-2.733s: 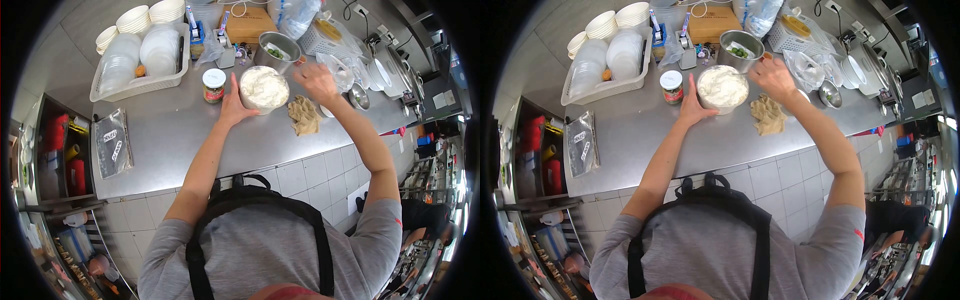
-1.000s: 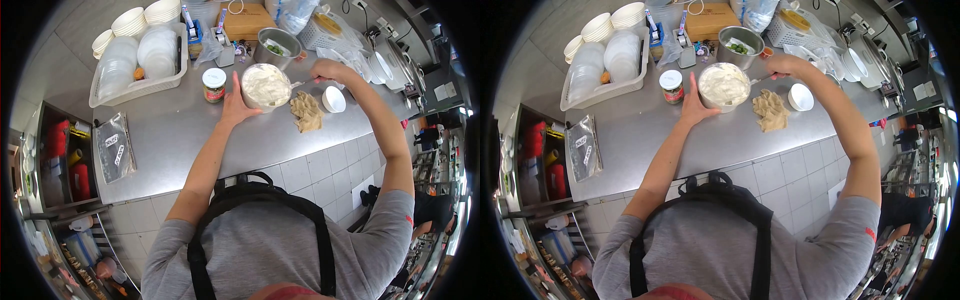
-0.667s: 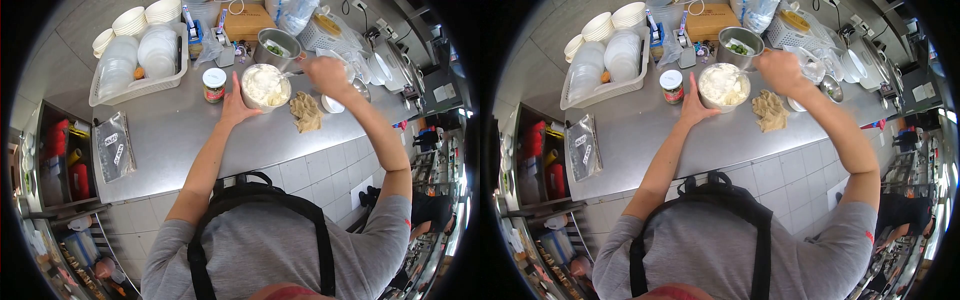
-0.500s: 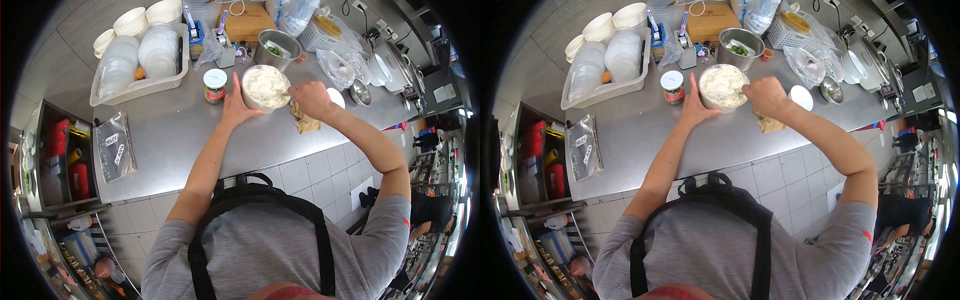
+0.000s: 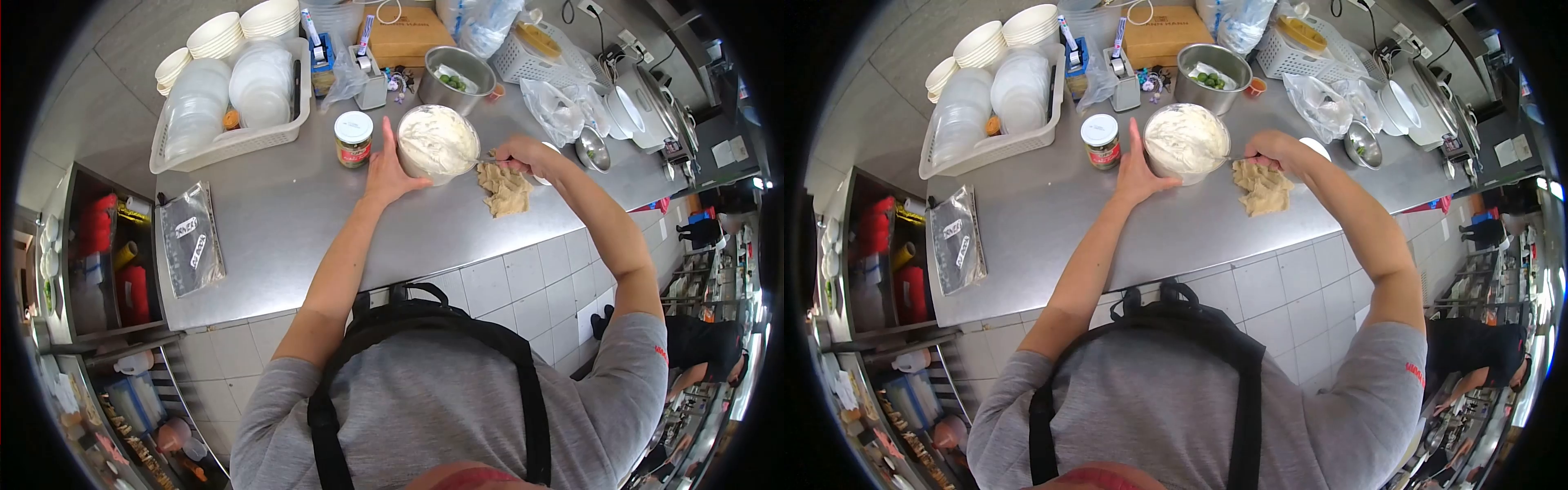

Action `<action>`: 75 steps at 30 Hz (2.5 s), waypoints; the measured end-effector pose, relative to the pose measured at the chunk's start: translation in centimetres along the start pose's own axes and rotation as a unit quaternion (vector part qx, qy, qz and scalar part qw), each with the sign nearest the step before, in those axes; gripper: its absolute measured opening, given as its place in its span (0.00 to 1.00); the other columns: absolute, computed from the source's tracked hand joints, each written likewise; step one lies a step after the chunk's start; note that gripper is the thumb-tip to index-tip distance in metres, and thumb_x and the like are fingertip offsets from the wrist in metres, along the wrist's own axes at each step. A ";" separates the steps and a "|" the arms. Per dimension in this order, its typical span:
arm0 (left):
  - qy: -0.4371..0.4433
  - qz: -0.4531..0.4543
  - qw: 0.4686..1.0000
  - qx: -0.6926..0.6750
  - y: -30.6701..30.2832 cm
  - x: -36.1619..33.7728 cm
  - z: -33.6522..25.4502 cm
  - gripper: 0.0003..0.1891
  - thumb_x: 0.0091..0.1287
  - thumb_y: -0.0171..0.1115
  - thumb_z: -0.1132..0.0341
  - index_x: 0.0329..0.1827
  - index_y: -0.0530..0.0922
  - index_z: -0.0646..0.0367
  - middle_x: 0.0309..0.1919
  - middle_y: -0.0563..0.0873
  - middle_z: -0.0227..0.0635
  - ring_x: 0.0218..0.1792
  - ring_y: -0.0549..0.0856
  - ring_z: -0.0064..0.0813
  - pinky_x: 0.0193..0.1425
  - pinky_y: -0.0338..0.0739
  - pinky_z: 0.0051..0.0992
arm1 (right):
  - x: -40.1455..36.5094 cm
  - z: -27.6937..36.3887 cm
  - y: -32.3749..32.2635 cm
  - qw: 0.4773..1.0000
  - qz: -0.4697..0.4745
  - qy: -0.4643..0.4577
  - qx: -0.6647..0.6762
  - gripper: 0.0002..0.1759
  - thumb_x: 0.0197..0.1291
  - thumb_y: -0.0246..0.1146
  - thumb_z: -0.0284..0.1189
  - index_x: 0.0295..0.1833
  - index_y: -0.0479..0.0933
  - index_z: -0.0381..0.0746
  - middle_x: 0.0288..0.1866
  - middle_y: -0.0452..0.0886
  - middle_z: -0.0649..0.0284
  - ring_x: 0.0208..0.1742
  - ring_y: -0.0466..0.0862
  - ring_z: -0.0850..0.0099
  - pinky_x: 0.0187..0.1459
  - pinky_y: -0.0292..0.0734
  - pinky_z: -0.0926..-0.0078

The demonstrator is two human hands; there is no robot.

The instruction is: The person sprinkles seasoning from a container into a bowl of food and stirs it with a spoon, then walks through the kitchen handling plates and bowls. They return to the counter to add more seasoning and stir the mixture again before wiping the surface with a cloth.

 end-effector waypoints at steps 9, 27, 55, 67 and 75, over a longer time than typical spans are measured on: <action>0.012 -0.017 1.000 0.006 0.1 0.0 0.1 0.75 0.28 0.81 0.58 0.72 0.28 0.56 0.57 0.76 0.46 0.56 0.76 0.48 0.62 0.68 0.36 | -0.8 -2.3 -0.9 0.993 0.047 0.013 0.107 0.12 0.49 0.57 0.32 0.16 0.70 0.45 0.11 0.60 0.77 0.12 0.52 0.85 0.17 0.43 0.80; 0.019 -0.016 1.000 -0.017 0.2 0.1 -0.1 0.75 0.28 0.81 0.57 0.73 0.28 0.57 0.59 0.74 0.46 0.59 0.74 0.39 0.61 0.63 0.36 | -9.4 9.0 6.2 0.546 -0.313 -0.478 -0.612 0.06 0.49 0.58 0.28 0.35 0.76 0.46 0.32 0.76 0.68 0.41 0.77 0.69 0.38 0.73 0.72; -0.039 -0.137 0.990 0.005 -1.0 -0.4 -0.5 0.67 0.33 0.80 0.66 0.72 0.37 0.66 0.63 0.68 0.51 0.61 0.73 0.42 0.65 0.66 0.30 | 2.9 -6.3 6.9 0.815 -0.362 -0.356 -0.279 0.31 0.58 0.57 0.34 0.66 0.62 0.34 0.70 0.59 0.47 0.71 0.57 0.49 0.66 0.56 0.54; -0.048 -0.234 0.962 0.134 -10.9 -7.6 1.0 0.60 0.40 0.78 0.66 0.72 0.42 0.61 0.51 0.78 0.45 0.49 0.78 0.39 0.53 0.73 0.33 | -0.5 -8.6 8.0 0.820 -0.340 -0.422 -0.182 0.24 0.58 0.52 0.26 0.62 0.68 0.33 0.67 0.65 0.48 0.69 0.61 0.51 0.68 0.54 0.55; -0.073 -0.143 0.985 0.057 -11.2 -1.0 3.6 0.66 0.35 0.80 0.64 0.73 0.38 0.58 0.55 0.77 0.49 0.55 0.77 0.44 0.58 0.72 0.34 | -4.7 -0.1 20.2 0.845 -0.364 -0.374 -0.113 0.22 0.62 0.47 0.26 0.62 0.66 0.29 0.65 0.65 0.43 0.69 0.60 0.46 0.69 0.50 0.55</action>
Point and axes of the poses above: each hand's wrist, its own x-axis towards the middle knuckle, its own y-axis out of the palm, z = x × y, the point moved 8 cm from there along x, towards the middle knuckle
